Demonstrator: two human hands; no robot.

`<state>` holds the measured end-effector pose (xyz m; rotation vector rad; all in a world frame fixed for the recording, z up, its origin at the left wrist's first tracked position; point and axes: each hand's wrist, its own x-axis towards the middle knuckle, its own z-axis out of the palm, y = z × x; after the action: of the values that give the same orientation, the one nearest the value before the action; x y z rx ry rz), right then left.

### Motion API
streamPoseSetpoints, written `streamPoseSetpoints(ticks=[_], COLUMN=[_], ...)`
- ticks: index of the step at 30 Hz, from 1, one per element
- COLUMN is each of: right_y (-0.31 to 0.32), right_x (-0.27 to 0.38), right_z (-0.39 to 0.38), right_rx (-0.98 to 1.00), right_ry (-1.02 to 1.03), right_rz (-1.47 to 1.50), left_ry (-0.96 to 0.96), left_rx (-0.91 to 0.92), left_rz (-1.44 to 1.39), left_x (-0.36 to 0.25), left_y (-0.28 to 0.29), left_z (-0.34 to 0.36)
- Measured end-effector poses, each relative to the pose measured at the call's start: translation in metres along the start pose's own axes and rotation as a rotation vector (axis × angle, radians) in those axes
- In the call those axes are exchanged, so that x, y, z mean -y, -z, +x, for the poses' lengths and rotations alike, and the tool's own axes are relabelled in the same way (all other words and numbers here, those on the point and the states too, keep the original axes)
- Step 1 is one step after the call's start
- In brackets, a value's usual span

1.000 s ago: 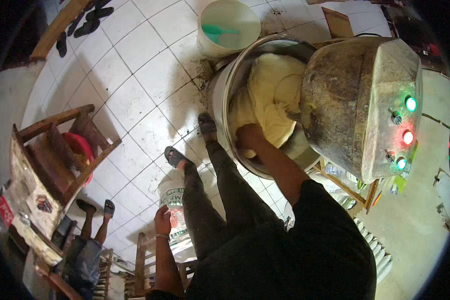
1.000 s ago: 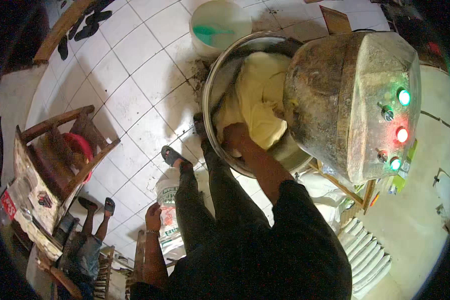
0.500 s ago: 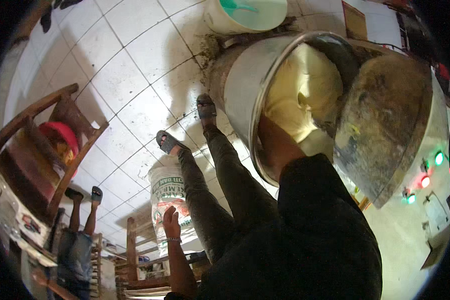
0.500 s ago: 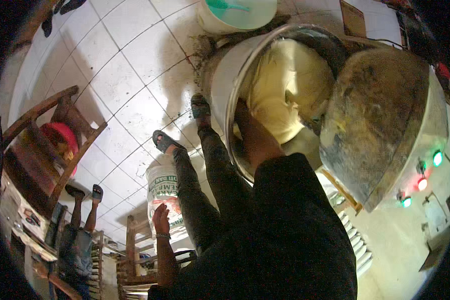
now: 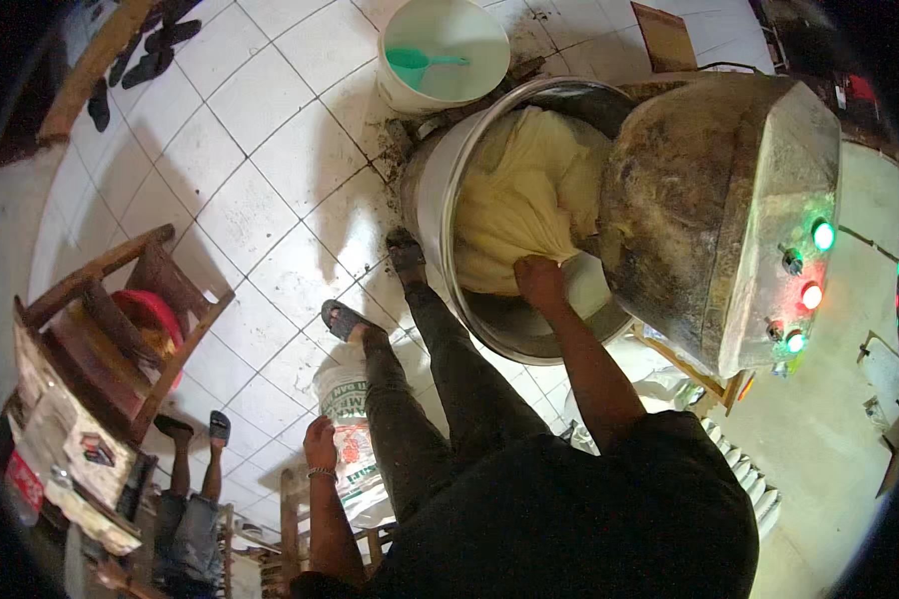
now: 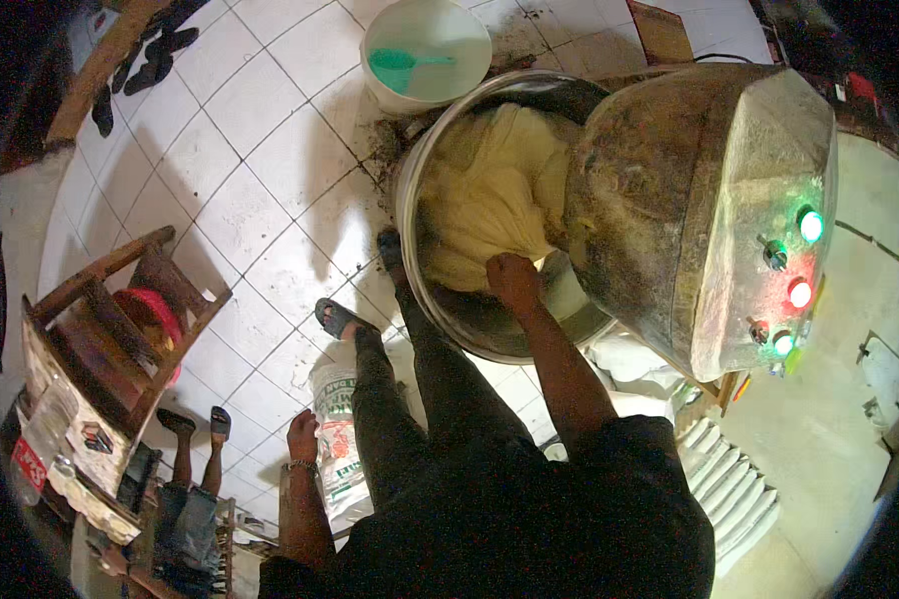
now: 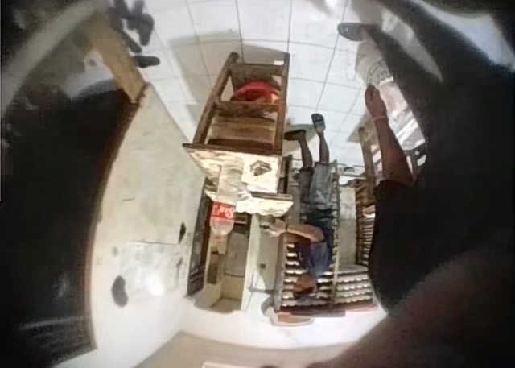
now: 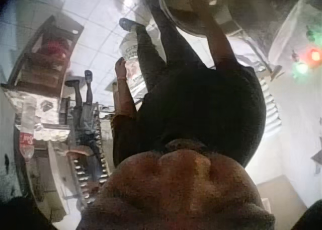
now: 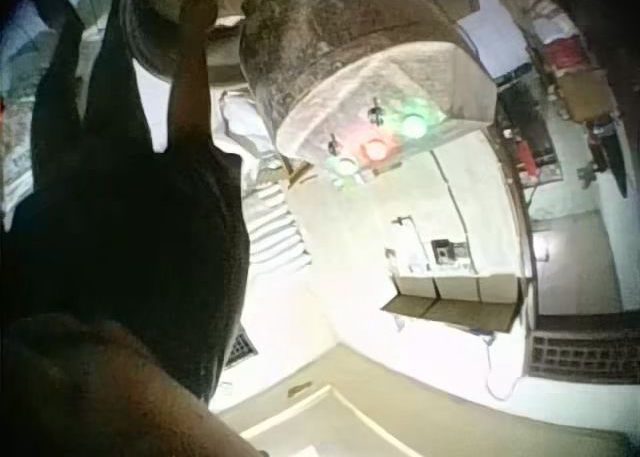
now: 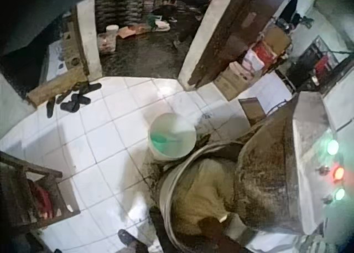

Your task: The person shapes dough into donut rings on a table, then moves to a large industrial dough mixer, adding water from a bucket and checking the dough consistency by hand, before moving containers of prepared donuts.

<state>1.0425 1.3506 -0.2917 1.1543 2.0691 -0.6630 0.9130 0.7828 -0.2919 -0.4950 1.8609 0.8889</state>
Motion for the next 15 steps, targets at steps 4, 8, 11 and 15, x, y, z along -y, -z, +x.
streamPoseSetpoints(ticks=[4, 8, 11, 15], right_y=[-0.075, -0.053, -0.038, 0.045], right_x=[0.000, 0.023, 0.005, 0.045], right_z=[0.075, 0.082, 0.008, -0.063], right_rx=[-0.048, 0.072, -0.061, -0.696], right_ry=[-0.079, -0.157, -0.114, -0.451], right_rz=[-0.231, -0.019, 1.013, 1.394], left_ry=[-0.114, -0.159, -0.182, -0.212], left_rx=[0.025, 0.068, 0.112, 0.135], left_rz=[0.057, 0.097, 0.157, 0.197], left_x=[-0.035, -0.061, -0.069, -0.049], left_y=[-0.018, -0.035, -0.047, -0.039], left_z=[0.012, 0.011, 0.000, 0.005])
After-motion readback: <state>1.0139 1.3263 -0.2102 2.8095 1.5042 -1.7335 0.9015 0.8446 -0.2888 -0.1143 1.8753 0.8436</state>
